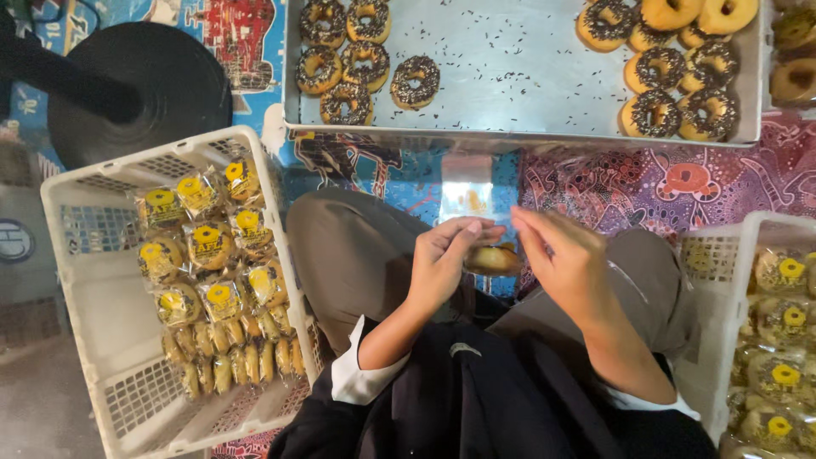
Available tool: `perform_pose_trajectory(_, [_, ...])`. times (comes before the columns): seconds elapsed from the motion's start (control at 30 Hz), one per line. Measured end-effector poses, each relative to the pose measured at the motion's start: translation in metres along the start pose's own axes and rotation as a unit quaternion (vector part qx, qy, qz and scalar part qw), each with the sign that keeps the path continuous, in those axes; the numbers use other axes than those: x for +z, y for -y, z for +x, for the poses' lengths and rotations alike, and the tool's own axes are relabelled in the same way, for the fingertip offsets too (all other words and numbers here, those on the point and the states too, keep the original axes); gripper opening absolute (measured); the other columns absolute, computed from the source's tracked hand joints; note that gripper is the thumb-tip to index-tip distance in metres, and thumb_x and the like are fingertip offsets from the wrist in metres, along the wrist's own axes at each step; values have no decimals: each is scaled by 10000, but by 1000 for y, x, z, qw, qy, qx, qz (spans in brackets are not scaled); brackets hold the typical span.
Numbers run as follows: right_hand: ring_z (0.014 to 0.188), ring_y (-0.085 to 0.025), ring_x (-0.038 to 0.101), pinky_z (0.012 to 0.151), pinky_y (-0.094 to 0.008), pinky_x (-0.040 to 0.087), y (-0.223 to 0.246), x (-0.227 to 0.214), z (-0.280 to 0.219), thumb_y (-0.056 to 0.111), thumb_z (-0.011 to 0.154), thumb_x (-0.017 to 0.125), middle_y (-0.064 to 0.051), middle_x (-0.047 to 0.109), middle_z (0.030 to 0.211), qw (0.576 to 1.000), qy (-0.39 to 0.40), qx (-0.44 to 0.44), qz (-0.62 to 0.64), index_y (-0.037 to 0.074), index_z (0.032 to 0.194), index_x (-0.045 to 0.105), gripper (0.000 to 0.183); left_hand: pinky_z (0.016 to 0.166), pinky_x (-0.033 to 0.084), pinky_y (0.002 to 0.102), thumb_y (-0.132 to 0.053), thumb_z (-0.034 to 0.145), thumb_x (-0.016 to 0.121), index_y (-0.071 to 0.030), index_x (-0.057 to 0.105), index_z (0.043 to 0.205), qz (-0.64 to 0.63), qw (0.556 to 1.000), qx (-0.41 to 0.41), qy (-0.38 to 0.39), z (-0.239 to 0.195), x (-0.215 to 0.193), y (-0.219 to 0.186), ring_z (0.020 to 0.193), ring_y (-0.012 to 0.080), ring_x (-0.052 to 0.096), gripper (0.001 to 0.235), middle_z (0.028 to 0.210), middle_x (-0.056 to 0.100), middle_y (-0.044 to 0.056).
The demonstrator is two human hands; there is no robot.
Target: The person sits on the floor and repeatedly picks donuts from a metal tray, places them into small plastic bags, and stacks the sealed packages in a white crate. The person handles donuts one at a time, using both hands to open bags and arrange the finished packages.
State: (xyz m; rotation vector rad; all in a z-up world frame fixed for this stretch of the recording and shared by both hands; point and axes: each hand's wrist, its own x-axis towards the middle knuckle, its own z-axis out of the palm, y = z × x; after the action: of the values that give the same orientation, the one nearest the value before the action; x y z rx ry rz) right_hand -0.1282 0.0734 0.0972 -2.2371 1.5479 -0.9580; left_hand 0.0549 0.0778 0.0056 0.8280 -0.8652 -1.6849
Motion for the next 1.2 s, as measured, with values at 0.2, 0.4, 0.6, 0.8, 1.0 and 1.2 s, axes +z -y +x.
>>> perform_pose_trajectory(0.2, [814, -243, 672, 764, -406, 530, 19, -31, 9, 122, 808, 718, -77, 661, 859, 931, 102, -298, -186, 41, 932, 741, 151, 764, 599, 329, -120, 1030, 561, -15, 716, 1103, 340, 935, -3, 98, -35, 19, -45, 831, 248, 724, 201, 883, 742, 180])
perform_pose_trajectory(0.4, [1067, -393, 639, 928, -505, 464, -36, -18, 9, 393, 635, 731, -176, 696, 1126, 935, 175, -193, -242, 109, 1049, 737, 502, 974, 511, 427, -205, 1000, 550, -165, 736, 1117, 491, 858, -24, 148, -54, -4, -88, 1120, 329, 687, 223, 1141, 753, 99])
perform_pose_trajectory(0.6, [1126, -262, 709, 995, -435, 523, -36, 68, -77, 270, 832, 850, -90, 766, 1177, 863, 369, 54, 340, 101, 1039, 828, 269, 1225, 172, 559, -321, 970, 612, -146, 735, 1081, 279, 916, 157, 241, -35, -24, -73, 1512, 420, 280, 241, 1519, 528, 168])
perform_pose_trajectory(0.8, [918, -192, 681, 845, -332, 538, 25, 131, -70, 149, 860, 803, -91, 745, 999, 686, 46, 374, 622, -13, 1023, 762, 234, 1135, 473, 387, -231, 1104, 580, -5, 722, 1138, 61, 988, 116, -80, -55, -35, -39, 1300, 270, 600, 269, 1259, 688, 191])
perform_pose_trajectory(1.0, [1000, -141, 653, 930, -276, 511, -1, 193, -35, 140, 919, 781, -47, 721, 995, 828, 123, 211, 505, 3, 994, 792, 157, 822, 480, 261, -70, 960, 743, 20, 728, 1013, 317, 876, 187, -310, -99, -128, -8, 907, 155, 614, 106, 956, 685, 93])
perform_pose_trajectory(1.2, [963, -206, 704, 876, -313, 538, 43, 214, -33, 131, 882, 813, -99, 767, 1025, 865, 260, 246, 351, 45, 1014, 762, 166, 567, 378, 209, -81, 930, 720, -41, 635, 1184, 87, 919, -98, -371, -149, -173, 19, 648, 68, 537, 271, 841, 697, 32])
